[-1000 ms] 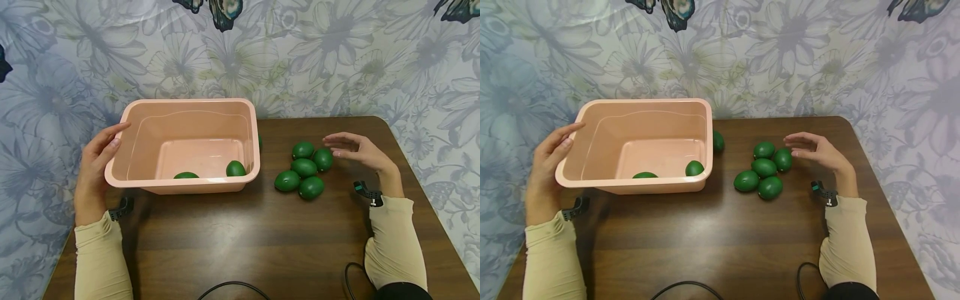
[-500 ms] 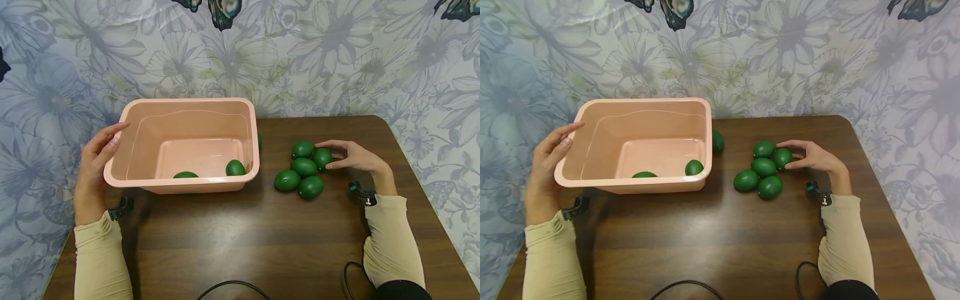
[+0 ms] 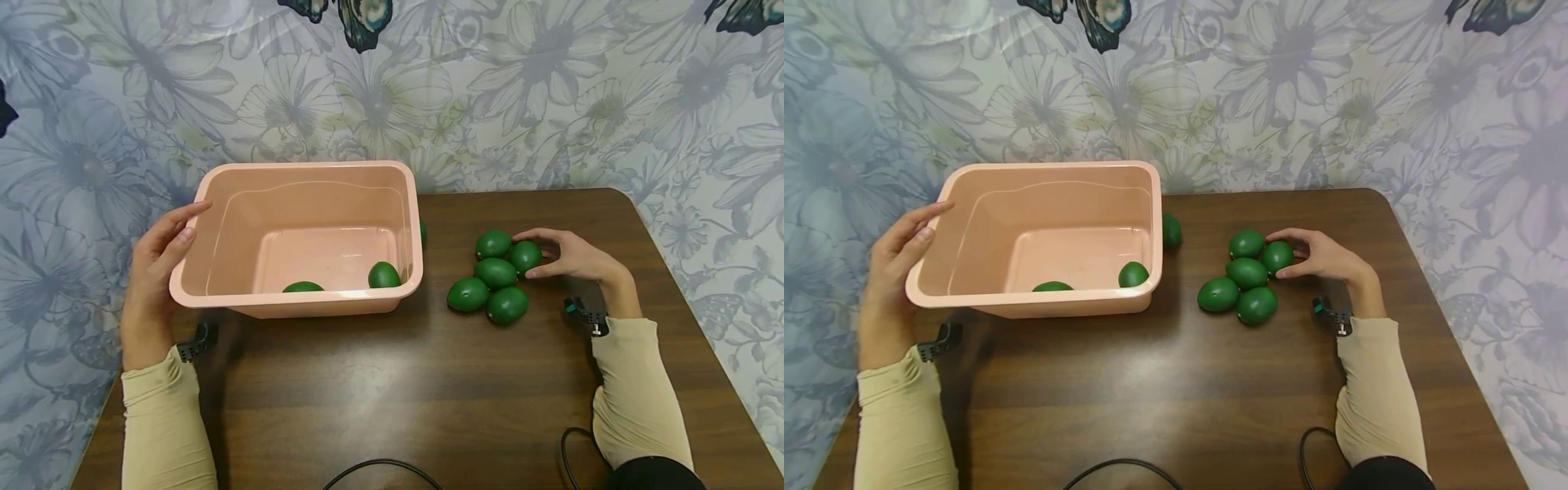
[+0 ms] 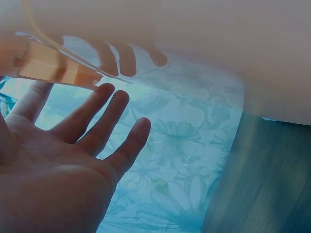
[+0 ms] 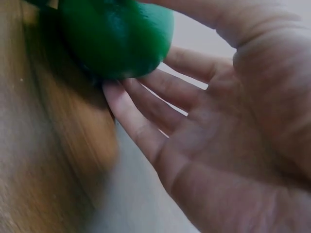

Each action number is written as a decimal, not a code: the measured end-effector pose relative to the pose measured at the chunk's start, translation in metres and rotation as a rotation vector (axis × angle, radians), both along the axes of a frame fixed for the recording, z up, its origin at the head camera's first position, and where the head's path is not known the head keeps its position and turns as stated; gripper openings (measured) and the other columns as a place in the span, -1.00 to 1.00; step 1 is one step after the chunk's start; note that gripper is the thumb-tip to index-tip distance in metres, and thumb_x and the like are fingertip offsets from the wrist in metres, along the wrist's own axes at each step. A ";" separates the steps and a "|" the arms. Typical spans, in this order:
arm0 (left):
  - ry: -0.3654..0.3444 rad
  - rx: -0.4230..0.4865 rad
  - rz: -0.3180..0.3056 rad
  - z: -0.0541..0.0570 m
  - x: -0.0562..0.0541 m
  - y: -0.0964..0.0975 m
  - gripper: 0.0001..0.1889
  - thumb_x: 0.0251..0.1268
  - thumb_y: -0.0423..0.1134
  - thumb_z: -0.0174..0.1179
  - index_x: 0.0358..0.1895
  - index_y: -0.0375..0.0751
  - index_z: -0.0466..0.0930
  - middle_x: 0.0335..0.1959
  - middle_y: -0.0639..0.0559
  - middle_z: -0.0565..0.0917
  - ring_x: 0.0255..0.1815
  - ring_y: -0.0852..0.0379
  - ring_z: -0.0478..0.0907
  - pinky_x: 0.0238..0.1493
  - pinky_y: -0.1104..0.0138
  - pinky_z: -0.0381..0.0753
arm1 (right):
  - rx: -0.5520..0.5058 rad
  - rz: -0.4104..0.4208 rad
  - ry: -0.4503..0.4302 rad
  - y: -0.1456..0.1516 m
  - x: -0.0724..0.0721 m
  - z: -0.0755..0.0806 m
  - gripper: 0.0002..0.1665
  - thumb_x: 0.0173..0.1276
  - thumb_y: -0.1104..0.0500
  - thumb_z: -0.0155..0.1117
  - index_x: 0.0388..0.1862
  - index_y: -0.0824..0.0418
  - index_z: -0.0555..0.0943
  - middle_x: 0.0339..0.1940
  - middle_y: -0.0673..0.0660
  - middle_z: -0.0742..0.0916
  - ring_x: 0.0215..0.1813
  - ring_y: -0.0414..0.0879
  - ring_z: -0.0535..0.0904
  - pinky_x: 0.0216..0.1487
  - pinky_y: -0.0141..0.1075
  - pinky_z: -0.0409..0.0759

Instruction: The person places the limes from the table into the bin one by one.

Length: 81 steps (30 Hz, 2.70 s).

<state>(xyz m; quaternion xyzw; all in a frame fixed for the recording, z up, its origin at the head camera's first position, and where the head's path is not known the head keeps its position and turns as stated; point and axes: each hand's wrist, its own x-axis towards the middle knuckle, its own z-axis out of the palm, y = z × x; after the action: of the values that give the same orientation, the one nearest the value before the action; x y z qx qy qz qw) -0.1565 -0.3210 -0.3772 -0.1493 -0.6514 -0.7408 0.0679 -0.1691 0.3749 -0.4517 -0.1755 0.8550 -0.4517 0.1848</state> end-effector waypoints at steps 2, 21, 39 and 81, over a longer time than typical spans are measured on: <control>-0.002 -0.002 -0.001 0.000 0.000 0.000 -0.53 0.56 -0.46 0.01 0.46 -0.48 0.43 0.35 -0.23 0.58 0.11 0.01 0.69 -0.01 0.37 0.75 | 0.002 -0.008 0.007 -0.001 0.001 0.000 -0.21 0.28 0.21 0.62 0.47 0.04 0.54 0.41 0.08 0.60 0.31 -0.20 0.55 0.28 -0.58 0.49; -0.010 -0.008 0.002 -0.001 0.002 -0.001 -0.53 0.56 -0.45 0.02 0.47 -0.47 0.43 0.37 -0.23 0.57 0.11 0.02 0.70 -0.02 0.35 0.76 | -0.003 -0.158 0.079 0.000 0.003 0.002 -0.28 0.30 0.16 0.60 0.42 0.04 0.57 0.32 0.05 0.64 0.21 -0.24 0.63 0.17 -0.59 0.52; -0.021 0.015 0.006 0.002 0.001 0.002 -0.53 0.57 -0.45 0.04 0.46 -0.48 0.44 0.37 -0.25 0.56 0.15 -0.01 0.68 0.01 0.34 0.76 | -0.186 -0.208 0.122 0.005 0.007 0.011 -0.30 0.38 0.32 0.49 0.48 0.22 0.52 0.34 0.06 0.62 0.06 -0.20 0.71 -0.02 -0.49 0.66; -0.006 -0.004 -0.015 0.000 0.000 -0.001 -0.53 0.57 -0.46 0.03 0.47 -0.46 0.43 0.34 -0.24 0.59 0.15 0.00 0.67 0.01 0.36 0.76 | -0.706 -0.215 0.229 -0.079 -0.018 0.075 -0.26 0.27 0.64 0.35 0.44 0.51 0.43 0.46 0.41 0.53 0.46 0.04 0.52 0.40 -0.32 0.54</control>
<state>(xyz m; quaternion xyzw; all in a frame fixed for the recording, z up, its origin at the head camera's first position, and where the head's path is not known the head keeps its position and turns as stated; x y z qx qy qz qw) -0.1562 -0.3217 -0.3771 -0.1522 -0.6521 -0.7403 0.0602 -0.1872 0.2960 -0.3772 -0.1870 0.6755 -0.7125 -0.0323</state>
